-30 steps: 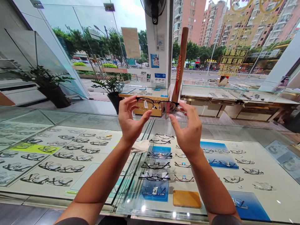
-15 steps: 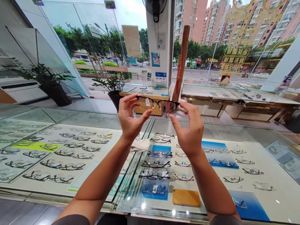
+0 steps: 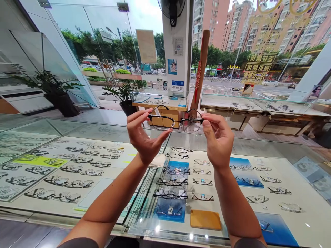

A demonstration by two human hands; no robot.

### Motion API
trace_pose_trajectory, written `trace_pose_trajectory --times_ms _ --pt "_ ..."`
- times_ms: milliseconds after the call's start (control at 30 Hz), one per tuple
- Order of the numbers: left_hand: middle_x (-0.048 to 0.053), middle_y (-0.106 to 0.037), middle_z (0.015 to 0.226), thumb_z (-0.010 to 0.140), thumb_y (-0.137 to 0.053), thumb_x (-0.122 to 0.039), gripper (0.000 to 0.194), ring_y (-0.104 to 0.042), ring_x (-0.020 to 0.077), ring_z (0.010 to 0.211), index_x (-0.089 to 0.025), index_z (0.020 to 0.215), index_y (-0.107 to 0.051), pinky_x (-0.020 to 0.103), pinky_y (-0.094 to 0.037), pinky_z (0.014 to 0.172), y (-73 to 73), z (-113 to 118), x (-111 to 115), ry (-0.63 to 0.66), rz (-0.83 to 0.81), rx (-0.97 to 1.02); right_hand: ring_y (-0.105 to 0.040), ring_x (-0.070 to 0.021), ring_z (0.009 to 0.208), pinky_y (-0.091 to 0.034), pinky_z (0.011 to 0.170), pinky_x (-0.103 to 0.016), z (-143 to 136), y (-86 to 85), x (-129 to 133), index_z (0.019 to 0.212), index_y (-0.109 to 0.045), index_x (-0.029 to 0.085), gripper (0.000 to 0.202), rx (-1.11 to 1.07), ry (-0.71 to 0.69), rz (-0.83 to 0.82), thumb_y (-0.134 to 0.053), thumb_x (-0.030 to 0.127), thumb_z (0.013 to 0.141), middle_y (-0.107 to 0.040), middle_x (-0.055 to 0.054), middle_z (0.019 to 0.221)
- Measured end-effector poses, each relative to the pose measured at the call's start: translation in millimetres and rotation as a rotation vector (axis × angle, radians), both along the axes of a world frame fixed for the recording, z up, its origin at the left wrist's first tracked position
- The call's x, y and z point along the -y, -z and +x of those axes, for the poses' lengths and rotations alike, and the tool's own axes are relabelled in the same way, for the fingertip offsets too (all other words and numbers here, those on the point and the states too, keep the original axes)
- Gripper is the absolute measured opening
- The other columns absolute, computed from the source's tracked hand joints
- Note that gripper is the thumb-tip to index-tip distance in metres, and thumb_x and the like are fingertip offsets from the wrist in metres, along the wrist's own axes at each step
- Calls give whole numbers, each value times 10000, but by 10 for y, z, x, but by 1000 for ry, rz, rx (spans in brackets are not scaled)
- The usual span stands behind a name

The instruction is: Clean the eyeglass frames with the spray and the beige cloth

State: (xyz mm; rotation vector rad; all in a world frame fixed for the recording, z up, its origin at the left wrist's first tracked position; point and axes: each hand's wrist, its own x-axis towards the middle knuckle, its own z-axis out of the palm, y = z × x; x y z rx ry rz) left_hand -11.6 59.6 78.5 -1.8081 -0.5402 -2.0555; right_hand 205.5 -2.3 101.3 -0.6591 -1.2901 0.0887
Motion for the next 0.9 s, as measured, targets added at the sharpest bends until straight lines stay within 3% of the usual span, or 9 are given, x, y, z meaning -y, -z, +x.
trace_pose_trajectory --times_ms 333,600,667,800,900 --pt "109 -677 1325 850 -883 -543 658 -709 249 1183 -281 1377 -588 403 -613 927 72 207 50 227 -350 91 -790 -229 1020 -666 931 -454 121 67 -99 1058 -694 261 228 -70 -126 -147 -693 484 1007 -797 -61 1108" --pt "107 -731 1245 812 -928 -495 649 -753 244 1133 -253 1337 -632 389 -628 913 74 221 43 266 -440 126 -804 -235 978 -666 939 -475 151 33 -138 995 -667 267 211 -179 -306 -272 -710 471 960 -798 -46 1064" --pt "104 -744 1243 791 -941 -500 659 -752 247 1131 -256 1330 -650 395 -629 905 25 149 19 241 -448 58 -795 -244 1037 -656 955 -479 207 12 -141 1036 -695 267 209 -115 -293 -294 -705 458 953 -805 -56 1105" --pt "92 -748 1274 783 -943 -506 650 -724 247 1175 -268 1328 -682 419 -626 981 -119 -15 3 214 -402 -249 -742 -255 1136 -582 1055 -502 301 -18 -134 1102 -779 264 234 234 -102 -332 -743 426 937 -808 -62 1148" --pt "87 -746 1252 816 -924 -478 611 -716 241 1173 -260 1334 -683 423 -629 1011 -194 -59 51 192 -344 -370 -738 -248 1077 -561 1036 -491 294 -14 -135 1016 -810 262 182 453 -120 -399 -744 420 954 -811 -54 1099"
